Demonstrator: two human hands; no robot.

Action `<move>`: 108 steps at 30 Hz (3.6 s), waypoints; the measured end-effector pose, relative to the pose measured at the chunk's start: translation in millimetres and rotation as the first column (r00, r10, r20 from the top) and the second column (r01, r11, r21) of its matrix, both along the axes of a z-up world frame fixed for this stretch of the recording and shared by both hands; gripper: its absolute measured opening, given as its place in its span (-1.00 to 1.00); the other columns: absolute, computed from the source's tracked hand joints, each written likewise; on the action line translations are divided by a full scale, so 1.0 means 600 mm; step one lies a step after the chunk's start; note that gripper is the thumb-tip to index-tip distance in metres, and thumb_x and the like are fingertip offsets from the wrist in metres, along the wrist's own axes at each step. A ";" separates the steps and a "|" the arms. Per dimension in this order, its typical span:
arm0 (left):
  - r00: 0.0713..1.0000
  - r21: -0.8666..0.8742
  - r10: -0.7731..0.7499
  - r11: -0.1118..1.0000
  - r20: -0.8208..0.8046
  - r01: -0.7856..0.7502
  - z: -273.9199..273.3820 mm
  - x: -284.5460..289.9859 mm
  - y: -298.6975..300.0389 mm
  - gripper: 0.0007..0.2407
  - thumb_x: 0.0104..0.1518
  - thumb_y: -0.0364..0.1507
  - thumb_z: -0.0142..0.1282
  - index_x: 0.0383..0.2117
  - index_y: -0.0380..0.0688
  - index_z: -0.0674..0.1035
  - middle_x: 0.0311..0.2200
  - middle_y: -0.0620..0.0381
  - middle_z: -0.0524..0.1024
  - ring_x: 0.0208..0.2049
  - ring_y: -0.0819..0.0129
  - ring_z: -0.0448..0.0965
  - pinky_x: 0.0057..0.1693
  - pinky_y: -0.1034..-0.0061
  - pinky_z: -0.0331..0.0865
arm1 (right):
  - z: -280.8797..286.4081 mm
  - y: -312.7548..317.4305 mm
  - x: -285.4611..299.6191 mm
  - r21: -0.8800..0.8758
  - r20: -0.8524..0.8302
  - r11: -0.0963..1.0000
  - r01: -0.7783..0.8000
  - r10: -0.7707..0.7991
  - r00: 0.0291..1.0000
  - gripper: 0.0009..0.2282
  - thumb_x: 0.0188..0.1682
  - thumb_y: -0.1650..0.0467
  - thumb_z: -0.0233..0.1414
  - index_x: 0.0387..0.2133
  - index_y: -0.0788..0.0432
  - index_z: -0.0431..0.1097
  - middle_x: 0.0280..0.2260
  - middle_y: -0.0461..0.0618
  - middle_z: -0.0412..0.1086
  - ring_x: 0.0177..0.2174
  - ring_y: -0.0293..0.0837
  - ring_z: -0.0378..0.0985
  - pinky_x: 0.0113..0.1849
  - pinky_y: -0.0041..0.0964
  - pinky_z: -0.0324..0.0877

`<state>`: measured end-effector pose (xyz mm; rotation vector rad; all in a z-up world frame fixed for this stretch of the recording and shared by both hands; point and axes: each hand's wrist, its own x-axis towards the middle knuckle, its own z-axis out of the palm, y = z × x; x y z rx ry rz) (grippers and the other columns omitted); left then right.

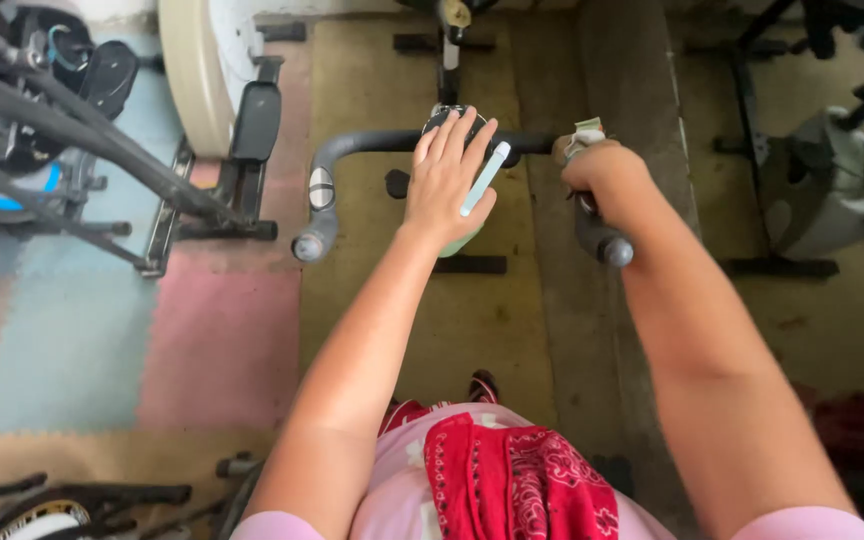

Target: The recorder is spraying disinfectant and wiping down several pieces of gym equipment including an elliptical machine, a treadmill, and a stationary bike.

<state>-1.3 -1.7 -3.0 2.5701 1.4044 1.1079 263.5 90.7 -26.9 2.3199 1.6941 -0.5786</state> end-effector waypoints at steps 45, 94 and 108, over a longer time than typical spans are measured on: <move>0.997 0.097 0.050 0.994 -0.055 -0.045 -0.009 -0.012 0.012 -0.34 -0.03 -0.42 0.20 0.31 -0.16 0.28 0.29 -0.23 0.22 0.35 -0.17 0.15 0.42 0.01 -0.01 | -0.184 0.061 -0.093 0.408 0.796 0.872 -0.270 -0.195 0.573 -0.52 0.13 0.39 -0.19 0.36 -0.05 0.02 -0.10 0.52 0.36 -0.27 0.41 0.41 -0.28 0.33 0.27; 0.992 0.143 -0.046 0.989 0.122 0.028 -0.106 -0.030 -0.084 -0.35 -0.02 -0.42 0.19 0.32 -0.17 0.28 0.30 -0.16 0.19 0.42 -0.11 0.03 0.49 -0.09 -0.15 | -0.198 -0.174 -0.187 0.608 -0.792 0.739 0.290 0.540 0.286 -0.43 -0.10 0.51 0.02 0.28 0.24 0.19 0.24 0.08 0.28 0.21 0.10 0.30 0.20 -0.08 0.17; 0.991 -0.739 -0.105 0.661 0.078 0.128 -0.318 -0.153 -0.202 -0.68 -0.05 -0.39 0.22 -0.13 -0.12 0.53 -0.19 -0.19 0.57 -0.16 -0.21 0.58 -0.06 0.06 0.48 | -0.332 -0.328 -0.331 -0.408 -0.901 0.812 0.418 -0.285 -0.328 -0.68 0.06 0.17 0.04 0.01 0.00 0.37 -0.05 -0.18 0.43 -0.04 -0.18 0.44 0.03 -0.17 0.32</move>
